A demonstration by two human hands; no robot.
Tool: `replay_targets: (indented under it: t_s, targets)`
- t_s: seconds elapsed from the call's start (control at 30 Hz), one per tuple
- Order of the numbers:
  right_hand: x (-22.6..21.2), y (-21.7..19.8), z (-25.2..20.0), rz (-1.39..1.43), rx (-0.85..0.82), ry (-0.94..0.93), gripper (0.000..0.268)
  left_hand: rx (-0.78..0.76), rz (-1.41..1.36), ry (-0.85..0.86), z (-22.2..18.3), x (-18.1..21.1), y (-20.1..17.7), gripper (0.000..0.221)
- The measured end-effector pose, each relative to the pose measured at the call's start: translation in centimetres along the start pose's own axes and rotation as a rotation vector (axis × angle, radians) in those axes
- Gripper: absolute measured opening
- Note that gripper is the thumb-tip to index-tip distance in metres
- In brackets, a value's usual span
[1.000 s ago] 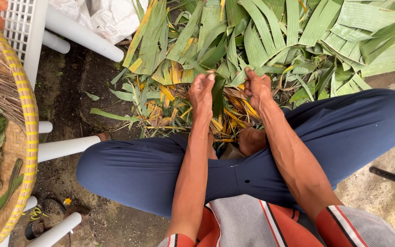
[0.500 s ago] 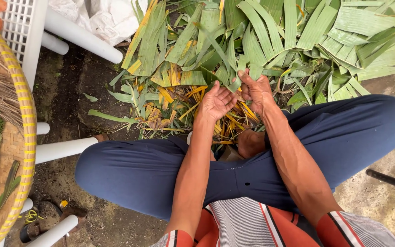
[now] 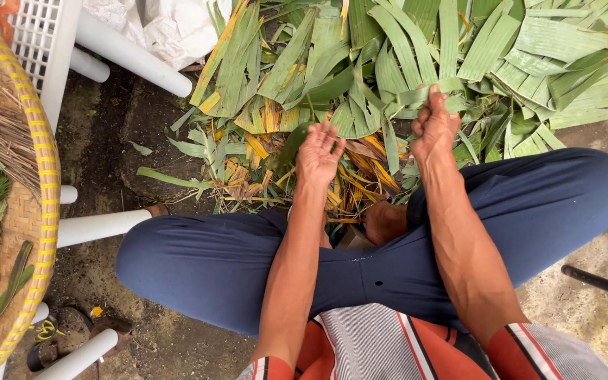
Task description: A person strips the midrib from banana leaves using a knife and then tears the leaves into strips by hand.
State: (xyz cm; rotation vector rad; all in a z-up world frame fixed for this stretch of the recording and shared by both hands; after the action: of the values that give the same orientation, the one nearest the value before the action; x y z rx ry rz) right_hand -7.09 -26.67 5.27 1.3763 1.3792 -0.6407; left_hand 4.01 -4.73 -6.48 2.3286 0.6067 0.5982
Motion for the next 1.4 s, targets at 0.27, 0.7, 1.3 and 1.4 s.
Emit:
replay_targets:
  t_s: [0.27,0.7,1.3,1.4]
  targets:
    - [1.5,2.9,-4.6,-0.175,-0.266,-0.019,0.024,-0.217,0.266,-0.323,-1.1,-5.4,2.3,0.078]
    - [2.9,3.1,-4.4,-0.146,-0.365,-0.105,0.021,-0.174,0.438,-0.155,-1.4,-3.7,3.4,0.042]
    - [-10.2,-2.4,1.7,0.031,-0.068,-0.251,0.028,-0.139,1.025,0.051,-5.0,-4.7,7.2,0.017]
    - [-9.7,-0.6,-1.0,-0.077,-0.048,-0.108,0.024,-0.427,1.720,0.090,-4.4,-10.1,5.4,0.036]
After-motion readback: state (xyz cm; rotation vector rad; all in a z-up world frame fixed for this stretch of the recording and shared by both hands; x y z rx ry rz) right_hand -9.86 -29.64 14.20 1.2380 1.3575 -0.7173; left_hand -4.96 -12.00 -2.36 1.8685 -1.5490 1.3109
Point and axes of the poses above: each hand's wrist, its own z-axis towards the middle knuckle, its own y-axis out of the palm, x = y × z, the point moved 7 cm from there along z, towards the middle knuckle, and after that the axes turned 6 degrees about -y, right-handed, at the moved point
